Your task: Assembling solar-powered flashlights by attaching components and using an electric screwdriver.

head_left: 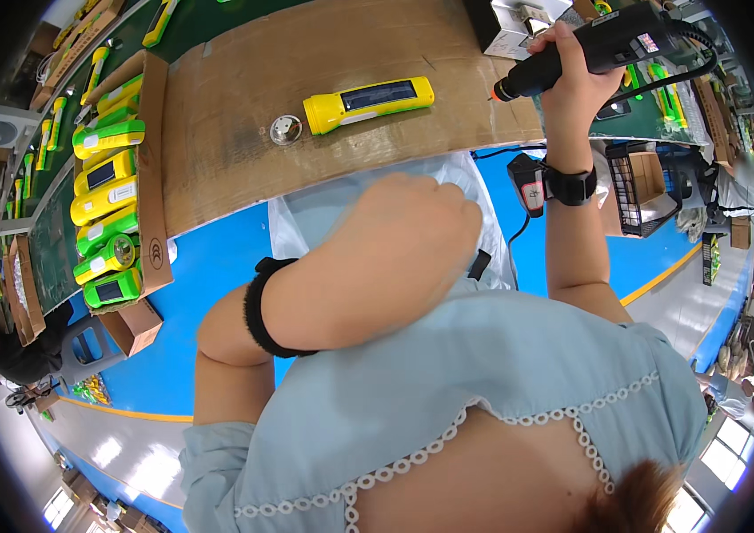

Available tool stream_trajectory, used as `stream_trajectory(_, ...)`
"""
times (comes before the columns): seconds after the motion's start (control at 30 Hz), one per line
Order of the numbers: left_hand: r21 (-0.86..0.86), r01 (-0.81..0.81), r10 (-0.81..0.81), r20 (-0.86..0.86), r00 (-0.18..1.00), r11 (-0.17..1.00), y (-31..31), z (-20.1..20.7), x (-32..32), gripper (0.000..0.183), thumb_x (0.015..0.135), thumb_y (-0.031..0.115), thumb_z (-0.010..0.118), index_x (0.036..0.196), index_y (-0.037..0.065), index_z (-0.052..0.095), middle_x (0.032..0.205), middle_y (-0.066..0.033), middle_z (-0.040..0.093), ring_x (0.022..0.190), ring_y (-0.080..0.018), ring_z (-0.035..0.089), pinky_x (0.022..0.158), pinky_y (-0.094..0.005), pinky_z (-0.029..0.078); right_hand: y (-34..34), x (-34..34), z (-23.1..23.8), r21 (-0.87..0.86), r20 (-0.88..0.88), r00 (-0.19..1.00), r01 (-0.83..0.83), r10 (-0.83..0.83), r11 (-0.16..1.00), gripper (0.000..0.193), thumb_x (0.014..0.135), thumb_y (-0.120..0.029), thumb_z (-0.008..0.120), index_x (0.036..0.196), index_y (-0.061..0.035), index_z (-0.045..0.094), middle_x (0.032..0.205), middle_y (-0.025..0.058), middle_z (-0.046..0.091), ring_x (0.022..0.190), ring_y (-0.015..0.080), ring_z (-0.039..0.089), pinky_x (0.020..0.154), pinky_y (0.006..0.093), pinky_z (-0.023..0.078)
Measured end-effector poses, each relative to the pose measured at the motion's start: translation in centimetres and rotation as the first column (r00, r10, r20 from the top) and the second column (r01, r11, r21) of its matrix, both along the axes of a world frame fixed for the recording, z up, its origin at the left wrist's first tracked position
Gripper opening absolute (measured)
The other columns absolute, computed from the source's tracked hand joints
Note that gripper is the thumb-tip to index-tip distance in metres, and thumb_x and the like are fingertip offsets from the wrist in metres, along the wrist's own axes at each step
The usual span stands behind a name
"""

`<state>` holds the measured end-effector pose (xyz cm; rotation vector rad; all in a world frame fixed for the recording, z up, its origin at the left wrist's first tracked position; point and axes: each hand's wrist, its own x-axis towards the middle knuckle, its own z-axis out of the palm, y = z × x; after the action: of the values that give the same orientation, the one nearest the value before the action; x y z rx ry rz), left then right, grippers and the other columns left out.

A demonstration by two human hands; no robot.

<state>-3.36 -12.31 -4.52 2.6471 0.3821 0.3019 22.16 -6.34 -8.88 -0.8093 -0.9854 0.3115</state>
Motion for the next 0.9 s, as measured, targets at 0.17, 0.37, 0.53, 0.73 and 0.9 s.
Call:
stream_trajectory(0.17,-0.280,0.525,-0.503,0.151,0.851,0.804,-1.9,3.8,0.2,0.026,0.088,0.025,0.056,0.072,0.007,0.048,0.067,-0.0080,0.049,0.059,-0.0251,0.054,0.053,-0.0356,0.043,0.5,1.8,0.9,-0.008,0.023,0.999,0.029,-0.028,1.000,0.013,0.078,0.001,0.064,0.081,0.0032,0.052,0.068,0.0140,0.061,0.058,0.0215,0.061,0.059,0.0339,0.053)
stream_trajectory(0.37,-0.405,0.706,-0.690,0.215,0.691,0.581,-2.6,3.8,0.1,0.020,0.088,0.019,0.051,0.078,0.002,0.048,0.067,-0.0089,0.052,0.058,-0.0236,0.056,0.051,-0.0316,0.045,2.9,5.8,2.0,0.145,0.019,0.988,0.146,-0.151,0.979,0.038,0.078,0.002,0.066,0.102,-0.0018,0.037,0.070,0.0143,0.060,0.056,0.0217,0.061,0.056,0.0336,0.053)
stream_trajectory(0.53,-0.437,0.770,-0.709,0.336,0.620,0.466,-1.9,3.5,1.0,0.026,0.084,0.014,0.047,0.096,-0.008,0.053,0.065,-0.0132,0.054,0.057,-0.0270,0.057,0.051,-0.0351,0.045,5.7,9.8,2.0,0.236,0.027,0.958,0.270,-0.284,0.933,0.050,0.078,0.003,0.064,0.110,-0.0041,0.027,0.071,0.0154,0.060,0.055,0.0222,0.061,0.056,0.0350,0.054)
stream_trajectory(0.73,-0.413,0.800,-0.742,0.339,0.578,0.435,0.1,3.0,1.5,0.023,0.084,0.013,0.047,0.096,-0.005,0.055,0.079,-0.0141,0.060,0.069,-0.0265,0.060,0.056,-0.0332,0.046,7.7,9.5,2.0,0.215,0.044,0.974,0.208,-0.222,0.954,0.049,0.078,0.004,0.063,0.110,-0.0035,0.027,0.068,0.0140,0.058,0.055,0.0215,0.061,0.056,0.0345,0.053)
stream_trajectory(0.9,-0.391,0.788,-0.562,0.554,0.614,0.475,3.3,2.1,0.1,0.017,0.082,0.012,0.054,0.094,-0.001,0.056,0.076,-0.0108,0.058,0.067,-0.0264,0.059,0.057,-0.0349,0.045,8.9,8.5,2.7,0.122,0.164,0.956,0.223,-0.241,0.967,0.042,0.078,0.003,0.063,0.105,-0.0015,0.031,0.067,0.0126,0.058,0.052,0.0212,0.060,0.052,0.0327,0.051)
